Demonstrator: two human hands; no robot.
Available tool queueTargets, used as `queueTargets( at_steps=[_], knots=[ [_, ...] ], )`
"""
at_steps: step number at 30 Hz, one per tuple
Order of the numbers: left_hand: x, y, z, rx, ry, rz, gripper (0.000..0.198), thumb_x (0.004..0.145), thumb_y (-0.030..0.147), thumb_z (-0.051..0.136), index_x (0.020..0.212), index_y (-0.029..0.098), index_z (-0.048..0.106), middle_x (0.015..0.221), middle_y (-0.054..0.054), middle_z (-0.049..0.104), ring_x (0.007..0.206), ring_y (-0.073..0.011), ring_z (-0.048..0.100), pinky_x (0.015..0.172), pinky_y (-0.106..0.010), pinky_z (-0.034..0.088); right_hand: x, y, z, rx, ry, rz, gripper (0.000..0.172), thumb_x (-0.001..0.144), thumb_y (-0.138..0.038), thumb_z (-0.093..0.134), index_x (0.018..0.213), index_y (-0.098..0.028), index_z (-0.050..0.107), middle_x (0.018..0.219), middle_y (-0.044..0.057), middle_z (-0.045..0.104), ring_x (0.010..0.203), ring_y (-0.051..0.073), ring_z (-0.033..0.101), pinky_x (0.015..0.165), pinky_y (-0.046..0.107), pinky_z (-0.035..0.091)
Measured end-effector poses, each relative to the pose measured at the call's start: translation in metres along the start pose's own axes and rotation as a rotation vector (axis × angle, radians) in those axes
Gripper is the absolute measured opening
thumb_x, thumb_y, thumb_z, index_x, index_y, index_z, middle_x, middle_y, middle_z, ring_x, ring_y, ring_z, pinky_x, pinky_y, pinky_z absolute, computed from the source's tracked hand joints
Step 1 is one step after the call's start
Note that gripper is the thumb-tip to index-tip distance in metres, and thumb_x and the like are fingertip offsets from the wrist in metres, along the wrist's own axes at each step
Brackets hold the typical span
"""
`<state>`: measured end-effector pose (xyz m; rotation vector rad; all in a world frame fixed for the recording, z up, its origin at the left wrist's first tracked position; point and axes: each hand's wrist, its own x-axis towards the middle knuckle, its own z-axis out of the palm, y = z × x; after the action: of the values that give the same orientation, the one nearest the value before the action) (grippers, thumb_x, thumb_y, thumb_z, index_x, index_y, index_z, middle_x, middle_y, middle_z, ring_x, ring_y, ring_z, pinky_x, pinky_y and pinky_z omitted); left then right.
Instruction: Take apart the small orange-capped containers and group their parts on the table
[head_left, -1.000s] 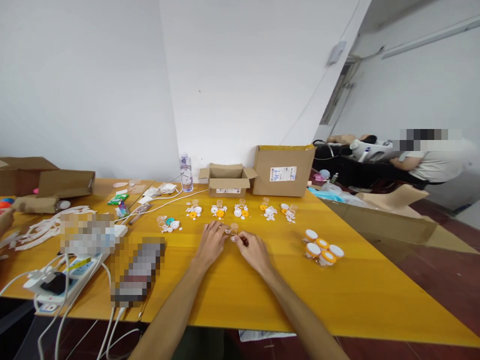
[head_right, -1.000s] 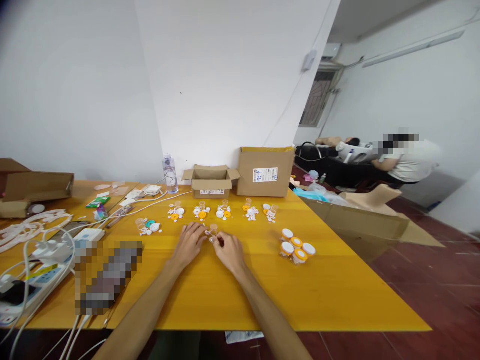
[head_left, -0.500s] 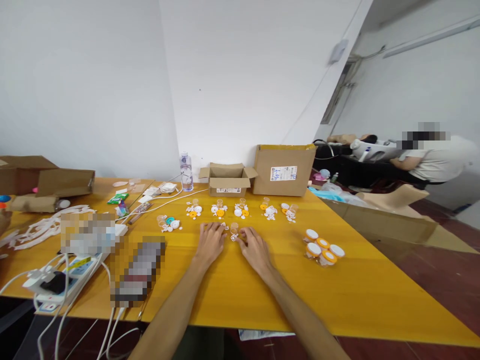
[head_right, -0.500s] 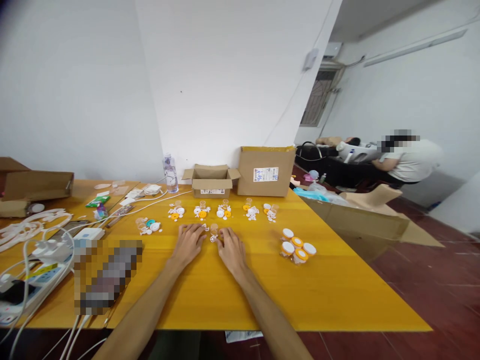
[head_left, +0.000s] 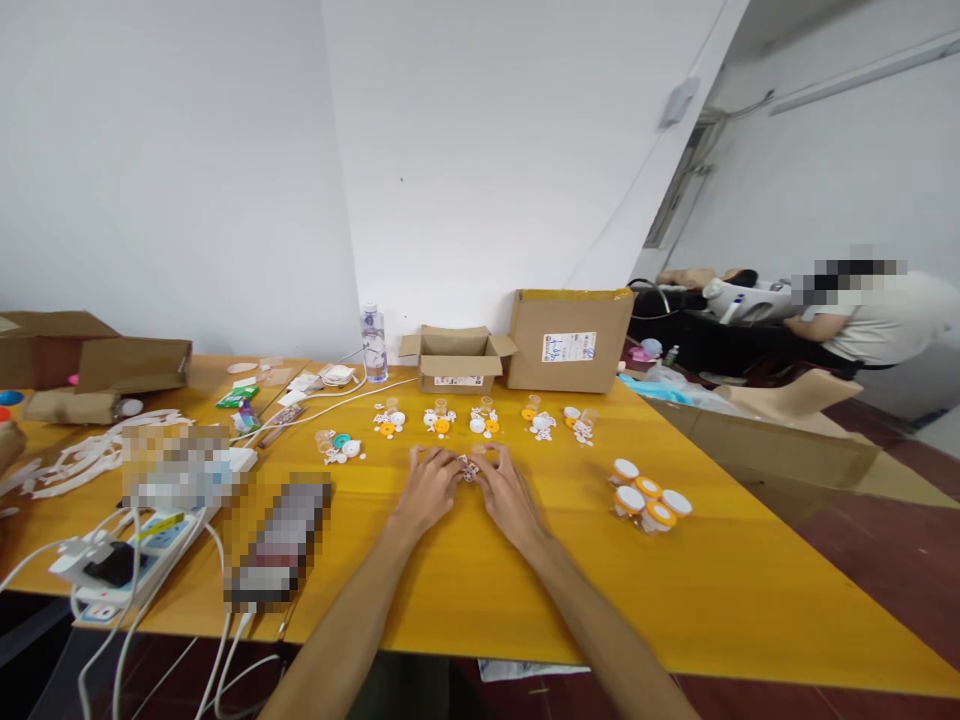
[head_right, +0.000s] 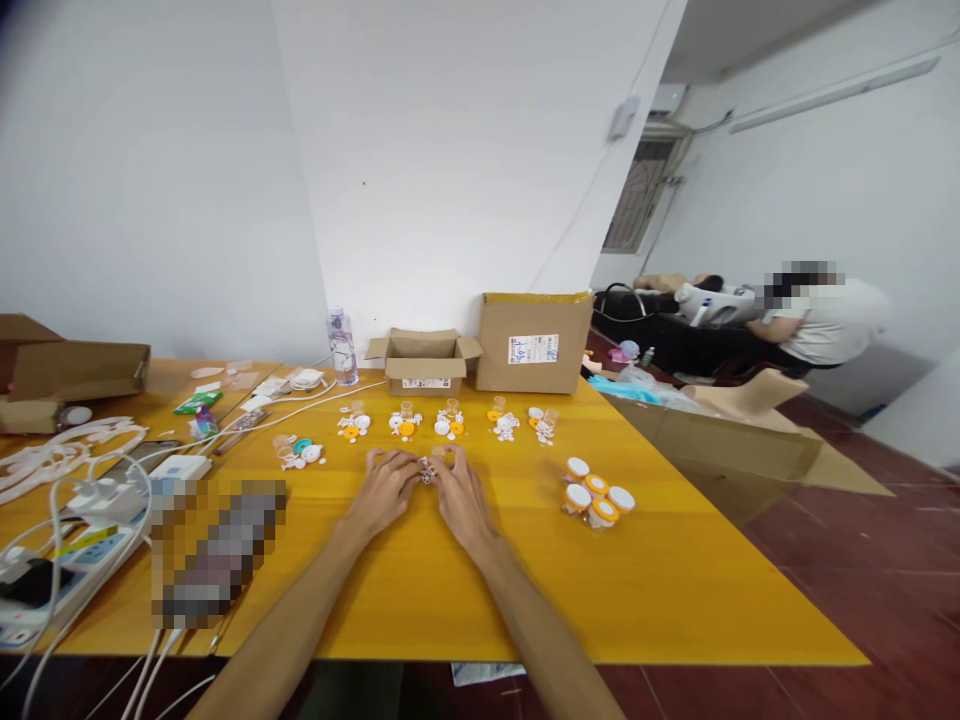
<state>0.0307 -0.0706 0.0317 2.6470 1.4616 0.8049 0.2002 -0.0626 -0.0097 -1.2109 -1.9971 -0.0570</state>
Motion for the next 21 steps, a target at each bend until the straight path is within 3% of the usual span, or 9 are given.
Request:
queueTargets(
  at_steps=[4,8,11,14,17,21],
  knots=[
    [0.002,0.002,-0.002,-0.015,0.081,-0.042,0.03,0.089,0.009,0.047,0.103,0.026,0.068,0.11,-0.005,0.071,0.106,-0.0225,0.06,0.099,-0.042,0.034,0.0,0.002,0.001,-0.017,0.031,0.017,0.033,0.086,-0.009,0.049,0.109,-0.026,0.064,0.118,0.01,0.054,0.081,0.02,0.063,0.067,0.035,0.059],
    [0.004,0.001,-0.011,0.061,0.154,-0.275,0.026,0.092,0.012,0.044,0.093,0.022,0.069,0.099,-0.008,0.07,0.099,-0.024,0.061,0.088,-0.038,0.04,0.001,-0.003,-0.004,-0.037,0.071,-0.007,0.03,0.085,-0.009,0.05,0.106,-0.025,0.064,0.122,0.011,0.053,0.08,0.02,0.062,0.067,0.035,0.059],
    [0.005,-0.001,-0.018,0.125,0.117,-0.494,0.027,0.095,0.02,0.042,0.092,0.019,0.069,0.1,-0.013,0.067,0.094,-0.026,0.063,0.081,-0.036,0.042,0.003,-0.012,-0.011,-0.007,0.046,-0.085,0.028,0.087,-0.01,0.048,0.105,-0.025,0.063,0.12,0.01,0.057,0.082,0.019,0.063,0.073,0.035,0.059],
    [0.004,0.0,-0.022,0.105,0.033,-0.624,0.031,0.098,0.025,0.038,0.098,0.019,0.068,0.105,-0.014,0.066,0.083,-0.0241,0.065,0.07,-0.034,0.041,0.003,-0.023,-0.017,0.044,-0.01,-0.186,0.028,0.09,-0.011,0.047,0.109,-0.026,0.062,0.115,0.009,0.061,0.095,0.021,0.064,0.084,0.037,0.057],
    [0.005,0.003,-0.022,0.046,-0.005,-0.649,0.032,0.099,0.026,0.036,0.1,0.02,0.067,0.104,-0.013,0.069,0.082,-0.0231,0.067,0.067,-0.031,0.039,0.002,-0.031,-0.021,0.064,-0.096,-0.275,0.026,0.092,-0.015,0.049,0.112,-0.026,0.061,0.116,0.009,0.063,0.107,0.022,0.062,0.092,0.039,0.055],
    [0.007,0.003,-0.02,-0.089,-0.003,-0.608,0.032,0.099,0.027,0.036,0.093,0.019,0.067,0.088,-0.011,0.071,0.082,-0.0223,0.067,0.068,-0.029,0.038,0.002,-0.034,-0.024,0.064,-0.17,-0.332,0.022,0.094,-0.02,0.051,0.112,-0.025,0.062,0.12,0.009,0.064,0.11,0.022,0.062,0.095,0.039,0.054]
  ],
)
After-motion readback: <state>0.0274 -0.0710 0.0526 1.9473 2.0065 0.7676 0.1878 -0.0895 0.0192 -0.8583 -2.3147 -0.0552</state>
